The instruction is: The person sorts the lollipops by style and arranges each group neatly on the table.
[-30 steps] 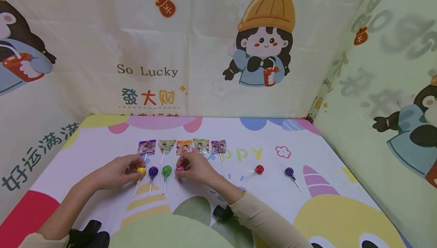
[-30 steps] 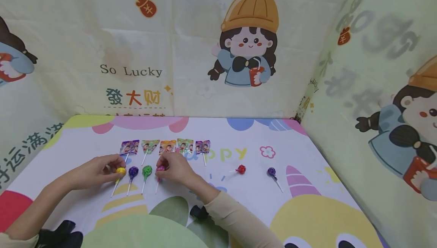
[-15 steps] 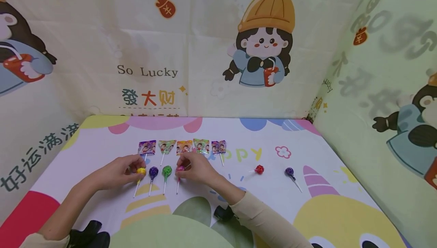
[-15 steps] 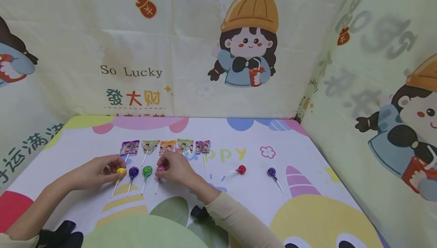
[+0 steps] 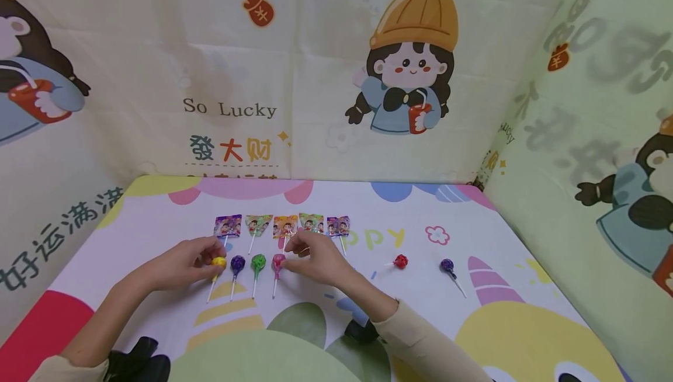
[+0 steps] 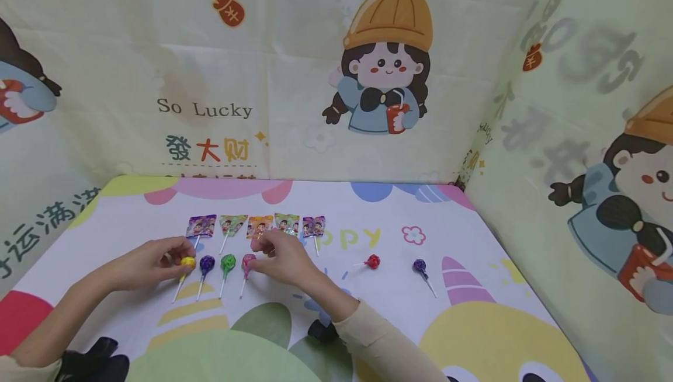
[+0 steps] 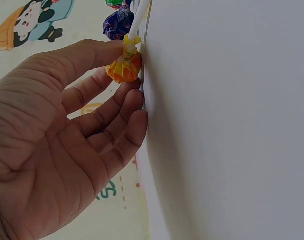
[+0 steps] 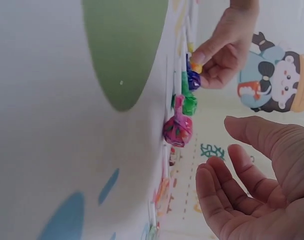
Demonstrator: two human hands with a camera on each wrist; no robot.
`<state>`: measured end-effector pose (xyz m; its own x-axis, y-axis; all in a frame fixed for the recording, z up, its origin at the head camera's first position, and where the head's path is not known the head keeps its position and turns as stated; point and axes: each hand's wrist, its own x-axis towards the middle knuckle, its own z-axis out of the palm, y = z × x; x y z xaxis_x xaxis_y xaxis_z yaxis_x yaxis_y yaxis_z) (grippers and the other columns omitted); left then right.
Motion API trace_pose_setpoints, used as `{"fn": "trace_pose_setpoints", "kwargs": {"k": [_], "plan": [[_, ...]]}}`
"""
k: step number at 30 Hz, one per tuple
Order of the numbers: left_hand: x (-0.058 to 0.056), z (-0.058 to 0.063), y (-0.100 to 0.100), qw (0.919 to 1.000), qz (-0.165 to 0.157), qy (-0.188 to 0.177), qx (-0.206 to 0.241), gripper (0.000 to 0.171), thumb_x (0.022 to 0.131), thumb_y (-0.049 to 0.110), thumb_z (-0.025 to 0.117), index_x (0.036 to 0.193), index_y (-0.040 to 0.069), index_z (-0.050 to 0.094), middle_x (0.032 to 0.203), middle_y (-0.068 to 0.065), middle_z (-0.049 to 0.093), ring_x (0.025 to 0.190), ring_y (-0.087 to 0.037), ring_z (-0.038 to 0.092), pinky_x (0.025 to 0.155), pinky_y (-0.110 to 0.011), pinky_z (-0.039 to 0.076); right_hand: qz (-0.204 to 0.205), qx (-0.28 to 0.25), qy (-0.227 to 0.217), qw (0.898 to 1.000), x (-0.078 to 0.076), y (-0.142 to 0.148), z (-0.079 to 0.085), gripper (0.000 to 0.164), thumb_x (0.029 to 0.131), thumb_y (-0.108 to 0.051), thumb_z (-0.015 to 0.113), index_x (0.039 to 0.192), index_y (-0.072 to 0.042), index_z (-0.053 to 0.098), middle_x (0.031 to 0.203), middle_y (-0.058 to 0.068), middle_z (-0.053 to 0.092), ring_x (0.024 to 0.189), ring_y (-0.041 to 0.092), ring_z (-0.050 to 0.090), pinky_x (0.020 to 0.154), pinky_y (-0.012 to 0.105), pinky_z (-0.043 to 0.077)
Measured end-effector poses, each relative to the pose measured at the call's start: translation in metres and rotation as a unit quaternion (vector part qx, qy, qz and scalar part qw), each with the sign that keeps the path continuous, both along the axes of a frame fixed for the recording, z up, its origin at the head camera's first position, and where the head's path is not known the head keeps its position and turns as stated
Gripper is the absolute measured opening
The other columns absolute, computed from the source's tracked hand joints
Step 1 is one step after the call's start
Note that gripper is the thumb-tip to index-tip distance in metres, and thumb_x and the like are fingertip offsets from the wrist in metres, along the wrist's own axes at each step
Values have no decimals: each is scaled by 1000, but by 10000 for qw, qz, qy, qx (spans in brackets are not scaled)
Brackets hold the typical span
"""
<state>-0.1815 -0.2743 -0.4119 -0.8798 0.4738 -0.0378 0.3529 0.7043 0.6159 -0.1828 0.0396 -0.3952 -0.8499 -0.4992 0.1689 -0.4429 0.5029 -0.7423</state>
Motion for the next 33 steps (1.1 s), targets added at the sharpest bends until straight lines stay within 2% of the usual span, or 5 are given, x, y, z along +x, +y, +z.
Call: {"fn": "trace_pose_setpoints", "kwargs": {"k": [12,25,33], "plan": [[1,1,0,10000,18,-34,-6,27,90,25,79,107,12,62,90,4,59,86,-15,54,72,-22,52,-122,-281,-114,9995,14,33,5,24,89,-13,81,106,-4,68,105,15,71,101,30,68,93,43,58],[1,0,1,10000,21,-31,7,27,90,23,79,106,11,61,91,3,58,86,-16,53,72,-22,53,-266,-375,56,9989,16,60,0,25,89,-13,80,105,0,66,105,16,70,100,31,69,92,43,58],[2,2,1,10000,-6,-12,27,27,90,24,79,107,12,61,91,4,59,86,-16,53,72,-22,52,-511,-360,32,9980,15,74,4,25,89,-14,80,105,0,67,104,16,71,99,28,69,92,46,58]]}}
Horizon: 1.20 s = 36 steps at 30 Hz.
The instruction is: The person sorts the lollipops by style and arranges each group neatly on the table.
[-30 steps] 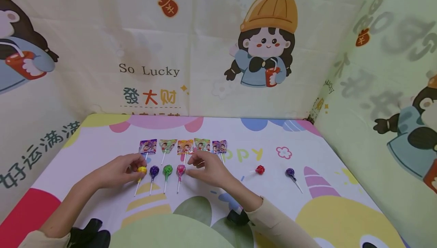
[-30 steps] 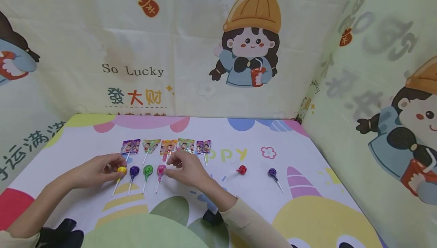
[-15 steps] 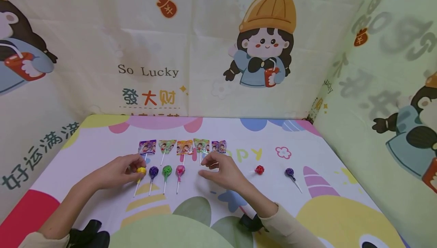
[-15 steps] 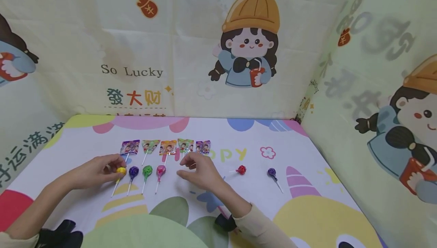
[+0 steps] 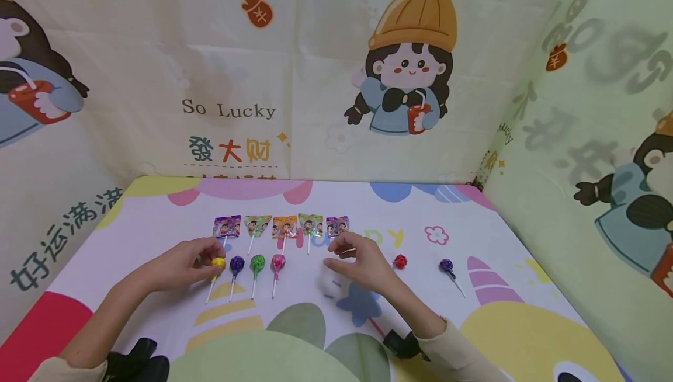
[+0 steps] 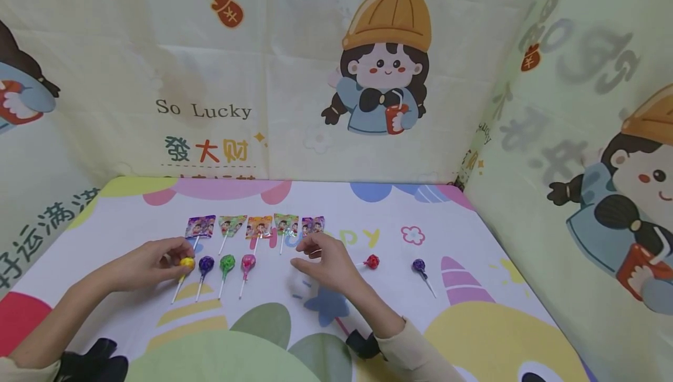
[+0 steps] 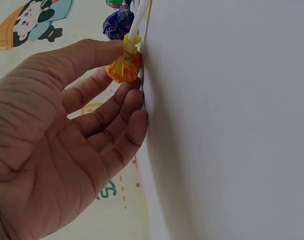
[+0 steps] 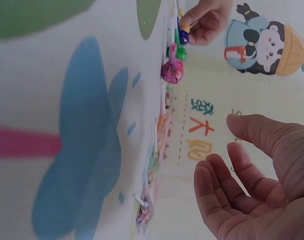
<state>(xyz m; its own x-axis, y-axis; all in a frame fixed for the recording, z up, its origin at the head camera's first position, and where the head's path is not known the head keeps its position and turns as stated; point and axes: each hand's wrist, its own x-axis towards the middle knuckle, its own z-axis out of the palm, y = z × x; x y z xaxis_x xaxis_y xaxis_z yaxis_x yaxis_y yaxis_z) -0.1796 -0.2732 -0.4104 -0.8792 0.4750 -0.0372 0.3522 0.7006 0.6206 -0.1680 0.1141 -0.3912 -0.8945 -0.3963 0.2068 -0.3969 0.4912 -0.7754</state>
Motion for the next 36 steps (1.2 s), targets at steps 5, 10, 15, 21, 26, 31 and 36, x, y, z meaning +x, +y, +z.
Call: {"fn": "trace_pose_setpoints", "kwargs": {"k": [5,10,15,21,26,31,36], "plan": [[0,1,0,10000,11,-2,-4,27,90,23,79,107,11,62,91,3,59,86,-16,53,72,-22,52,-215,8,-26,9998,0,11,2,26,88,-16,82,104,-1,68,101,11,71,97,24,69,91,44,58],[0,0,0,9999,78,-60,-33,26,90,24,79,106,12,62,91,4,59,87,-15,54,73,-22,53,-337,-67,29,9994,1,23,2,24,87,-16,82,102,-2,68,99,10,70,95,21,69,90,43,59],[0,-1,-2,10000,45,-22,-3,27,90,24,79,107,11,62,91,3,59,87,-16,53,72,-22,52,-512,38,20,9987,3,35,5,25,88,-16,81,104,-2,68,102,14,70,96,21,69,92,45,58],[0,-1,-1,9999,126,-82,-50,28,90,25,79,107,11,62,91,3,59,87,-16,54,72,-22,52,-755,85,86,9971,3,48,7,24,87,-16,82,103,-3,69,100,6,71,95,19,69,93,43,58],[0,-1,-1,9998,143,-110,-46,27,90,25,79,106,12,62,91,3,59,87,-16,54,72,-22,52,-998,16,112,9949,3,60,9,23,86,-14,83,101,-4,70,98,4,71,94,19,69,92,44,58],[-1,-2,0,9998,136,-124,-26,27,90,25,79,106,12,62,91,3,59,87,-17,54,72,-22,53,-1228,2,125,9924,2,73,8,21,86,-13,83,100,-4,70,96,4,71,93,20,69,91,44,58],[-2,-1,2,9998,139,-94,-43,26,90,24,79,106,12,62,91,3,60,87,-17,55,73,-22,53,-1481,93,81,9889,3,88,6,22,87,-15,82,101,-3,70,97,5,71,95,21,70,91,42,58]]}}
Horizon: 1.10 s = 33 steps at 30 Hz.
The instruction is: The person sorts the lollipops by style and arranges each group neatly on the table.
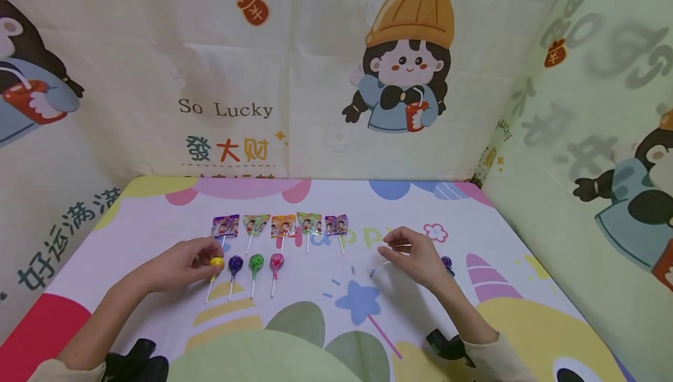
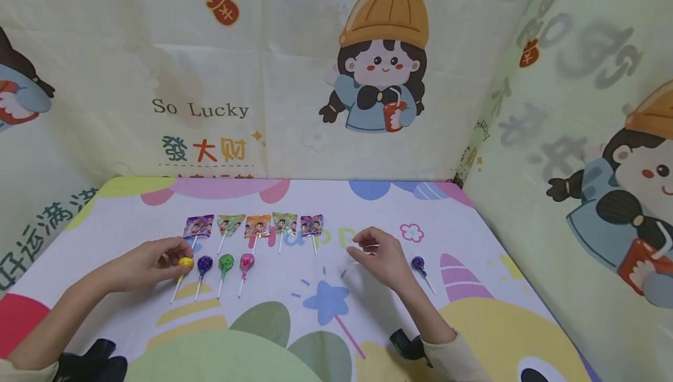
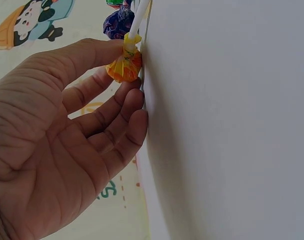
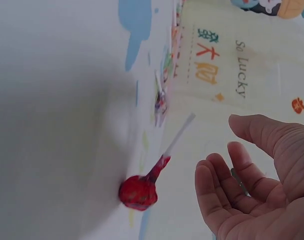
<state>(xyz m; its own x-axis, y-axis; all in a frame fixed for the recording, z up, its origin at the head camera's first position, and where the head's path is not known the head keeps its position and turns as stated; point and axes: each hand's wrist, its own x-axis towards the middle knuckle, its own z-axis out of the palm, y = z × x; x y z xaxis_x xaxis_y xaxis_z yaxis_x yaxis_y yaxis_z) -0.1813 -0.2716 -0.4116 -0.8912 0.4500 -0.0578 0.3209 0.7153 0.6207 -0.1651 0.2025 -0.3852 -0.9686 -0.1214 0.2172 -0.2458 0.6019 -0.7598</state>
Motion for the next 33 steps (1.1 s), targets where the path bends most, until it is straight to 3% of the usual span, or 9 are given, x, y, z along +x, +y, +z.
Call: {"fn": "trace_pose_setpoints", "kwargs": {"k": [5,13,25,33], "plan": [[0,0,0,10000,6,4,6,27,89,24,79,106,11,62,91,3,60,87,-16,55,73,-22,53,-122,-5,5,9999,2,11,-2,22,87,-15,82,100,-3,70,96,6,72,94,23,71,89,37,59],[1,0,-1,10000,-31,-2,51,28,90,24,79,107,11,62,92,3,59,87,-17,54,72,-22,52,-238,256,163,9993,-1,22,-8,21,86,-13,83,98,-2,69,92,6,71,93,24,70,89,42,59],[-1,-1,0,10000,16,14,-51,26,90,25,79,106,13,62,90,3,59,87,-17,54,72,-22,52,-243,586,-267,9976,-4,32,-20,25,86,-17,83,100,-2,68,94,5,71,92,22,70,83,34,60],[0,0,-1,10000,-66,61,-23,27,90,25,79,106,12,62,91,3,59,87,-16,53,71,-22,51,-208,643,-441,9967,-4,32,-24,25,85,-18,84,99,-4,68,92,3,72,89,19,70,85,35,60]]}}
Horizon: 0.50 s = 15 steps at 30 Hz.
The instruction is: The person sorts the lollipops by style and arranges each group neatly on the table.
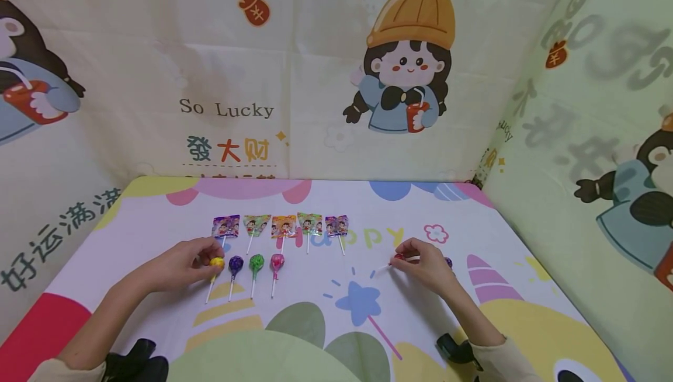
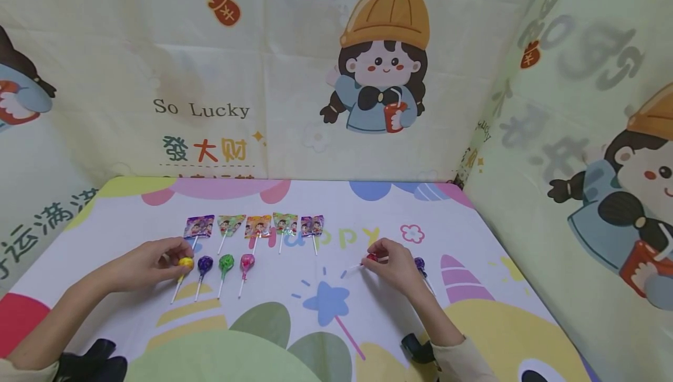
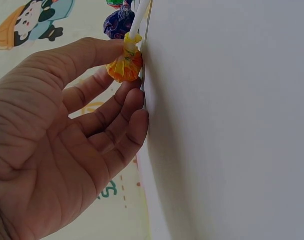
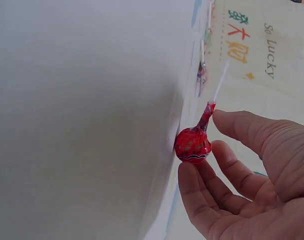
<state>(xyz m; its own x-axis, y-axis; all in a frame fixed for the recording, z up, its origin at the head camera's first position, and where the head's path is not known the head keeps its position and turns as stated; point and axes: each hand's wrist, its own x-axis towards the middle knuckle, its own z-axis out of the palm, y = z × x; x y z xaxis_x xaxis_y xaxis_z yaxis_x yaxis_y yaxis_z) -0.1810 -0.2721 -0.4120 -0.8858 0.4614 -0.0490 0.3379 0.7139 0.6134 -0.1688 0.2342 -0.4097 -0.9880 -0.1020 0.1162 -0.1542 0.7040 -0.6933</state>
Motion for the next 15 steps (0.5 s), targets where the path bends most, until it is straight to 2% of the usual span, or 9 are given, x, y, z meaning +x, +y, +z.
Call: {"fn": "trace_pose_setpoints", "kwargs": {"k": [6,15], "plan": [[1,1,0,10000,-1,19,-1,27,90,24,79,107,12,62,91,3,58,87,-16,53,71,-22,51,20,69,-172,9998,0,-1,1,24,85,-15,84,100,-5,68,91,2,71,87,18,69,81,28,59],[1,1,0,10000,-10,47,19,27,90,24,79,106,12,62,90,3,58,87,-16,53,71,-22,52,70,110,-241,9996,-1,-1,-1,21,85,-8,82,101,-6,68,93,2,71,91,20,70,83,34,60]]}}
